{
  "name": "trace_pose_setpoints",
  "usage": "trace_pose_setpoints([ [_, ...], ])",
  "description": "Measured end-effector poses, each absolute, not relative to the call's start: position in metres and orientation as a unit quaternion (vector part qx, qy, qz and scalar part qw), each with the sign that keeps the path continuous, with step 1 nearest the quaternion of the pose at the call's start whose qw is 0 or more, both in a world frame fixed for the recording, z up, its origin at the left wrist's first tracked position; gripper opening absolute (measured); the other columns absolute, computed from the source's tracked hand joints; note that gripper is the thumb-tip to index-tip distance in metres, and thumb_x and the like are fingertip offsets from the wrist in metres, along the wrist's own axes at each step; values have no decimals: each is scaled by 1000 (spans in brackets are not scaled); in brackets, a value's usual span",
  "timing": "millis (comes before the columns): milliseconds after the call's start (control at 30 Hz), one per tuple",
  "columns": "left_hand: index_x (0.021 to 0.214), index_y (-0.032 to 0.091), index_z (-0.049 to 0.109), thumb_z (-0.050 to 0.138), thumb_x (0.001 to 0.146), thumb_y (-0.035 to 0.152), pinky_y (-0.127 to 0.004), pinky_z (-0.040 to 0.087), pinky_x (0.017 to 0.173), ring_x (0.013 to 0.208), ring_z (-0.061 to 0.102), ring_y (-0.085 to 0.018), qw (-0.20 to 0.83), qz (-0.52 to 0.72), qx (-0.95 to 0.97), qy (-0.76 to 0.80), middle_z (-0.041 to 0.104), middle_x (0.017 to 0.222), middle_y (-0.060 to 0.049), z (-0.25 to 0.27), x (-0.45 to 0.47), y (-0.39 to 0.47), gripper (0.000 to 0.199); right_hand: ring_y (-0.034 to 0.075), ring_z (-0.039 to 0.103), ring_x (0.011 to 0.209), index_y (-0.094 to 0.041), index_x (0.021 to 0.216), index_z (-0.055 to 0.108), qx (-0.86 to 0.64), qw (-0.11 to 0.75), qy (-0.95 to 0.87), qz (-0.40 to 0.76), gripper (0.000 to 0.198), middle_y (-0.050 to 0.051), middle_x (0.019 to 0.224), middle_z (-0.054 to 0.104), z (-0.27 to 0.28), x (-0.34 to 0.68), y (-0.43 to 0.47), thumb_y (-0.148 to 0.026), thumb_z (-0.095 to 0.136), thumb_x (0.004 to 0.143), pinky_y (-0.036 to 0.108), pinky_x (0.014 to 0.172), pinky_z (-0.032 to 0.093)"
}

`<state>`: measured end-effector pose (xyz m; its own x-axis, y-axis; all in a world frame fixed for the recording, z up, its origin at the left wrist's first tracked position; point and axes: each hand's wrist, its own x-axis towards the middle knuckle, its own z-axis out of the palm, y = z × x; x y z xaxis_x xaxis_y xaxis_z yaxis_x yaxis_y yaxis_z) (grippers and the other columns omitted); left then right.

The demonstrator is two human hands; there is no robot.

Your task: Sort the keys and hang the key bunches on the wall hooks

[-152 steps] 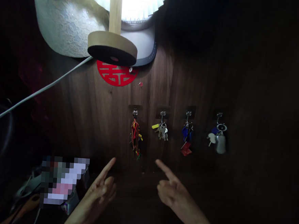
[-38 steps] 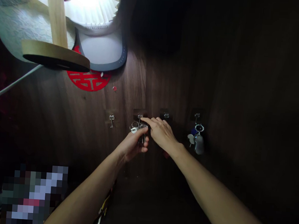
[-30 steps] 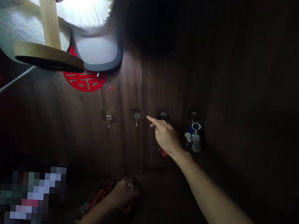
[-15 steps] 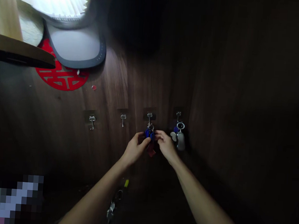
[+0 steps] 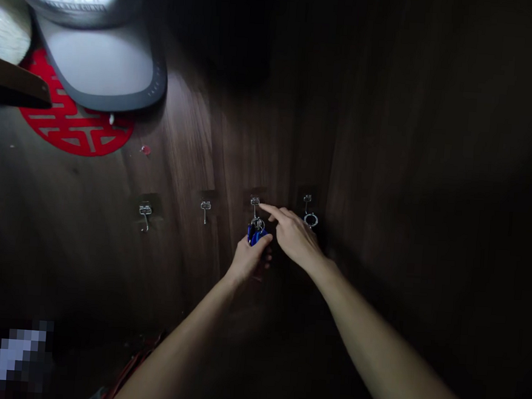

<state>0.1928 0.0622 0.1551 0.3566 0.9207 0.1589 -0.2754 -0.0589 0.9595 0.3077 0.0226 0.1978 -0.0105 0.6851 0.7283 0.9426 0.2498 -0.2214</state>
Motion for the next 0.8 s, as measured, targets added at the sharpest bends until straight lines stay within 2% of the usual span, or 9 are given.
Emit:
trace_pose_setpoints([
  [167,66,15,55,67,71,38,-15,36,31,37,46,-5,649,452,539,292,53,53,4,177,186,53,26,22,50,99,-34,125,50,-609,322,-690,-223,51,4,102,63,208,300,30,-6,38,85,39,90,34],
  [267,69,15,56,63,75,39,-13,34,32,37,43,-3,700,437,516,230,51,54,5,201,183,45,25,23,49,99,-36,125,51,-608,310,-697,-221,47,4,101,63,210,300,28,-11,40,87,40,90,33],
  [367,71,16,55,65,72,37,-12,34,33,39,44,-4,689,431,540,219,52,55,5,207,178,39,23,22,49,100,-35,126,49,-596,317,-708,-208,51,4,103,63,206,304,25,-7,39,85,39,90,35],
  [500,70,17,52,63,72,41,-14,32,32,36,43,-5,625,343,600,363,52,53,5,147,153,35,25,18,54,94,-29,127,48,-549,429,-692,-189,60,2,99,64,183,320,18,2,35,77,33,87,42],
  [567,71,19,52,59,73,37,-16,31,32,33,41,-6,562,265,642,448,50,49,7,100,131,36,20,17,55,91,-25,118,55,-530,532,-633,-188,55,3,96,62,163,335,14,1,33,74,32,84,45],
  [633,74,18,55,60,71,30,-18,33,35,36,48,-9,470,164,713,494,52,48,6,61,106,38,13,19,56,91,-21,105,60,-526,626,-541,-199,45,6,95,61,143,351,14,-2,35,73,35,84,46],
  [700,82,20,60,64,65,24,-21,39,43,48,59,-15,366,78,785,493,60,52,5,42,87,42,18,20,56,90,-19,102,59,-538,674,-473,-179,43,8,98,60,125,368,19,-3,35,69,38,84,46],
  [767,83,24,64,70,57,20,-25,47,60,75,66,-21,272,48,840,468,71,75,2,46,81,46,27,20,56,96,-18,106,56,-547,701,-443,-116,47,9,102,60,114,382,29,-3,37,65,40,88,44],
  [800,91,27,64,73,55,21,-26,48,68,88,65,-23,254,51,856,447,72,89,2,56,84,47,38,20,56,98,-18,107,55,-552,709,-432,-76,49,9,103,61,111,387,34,-3,38,64,41,91,42],
])
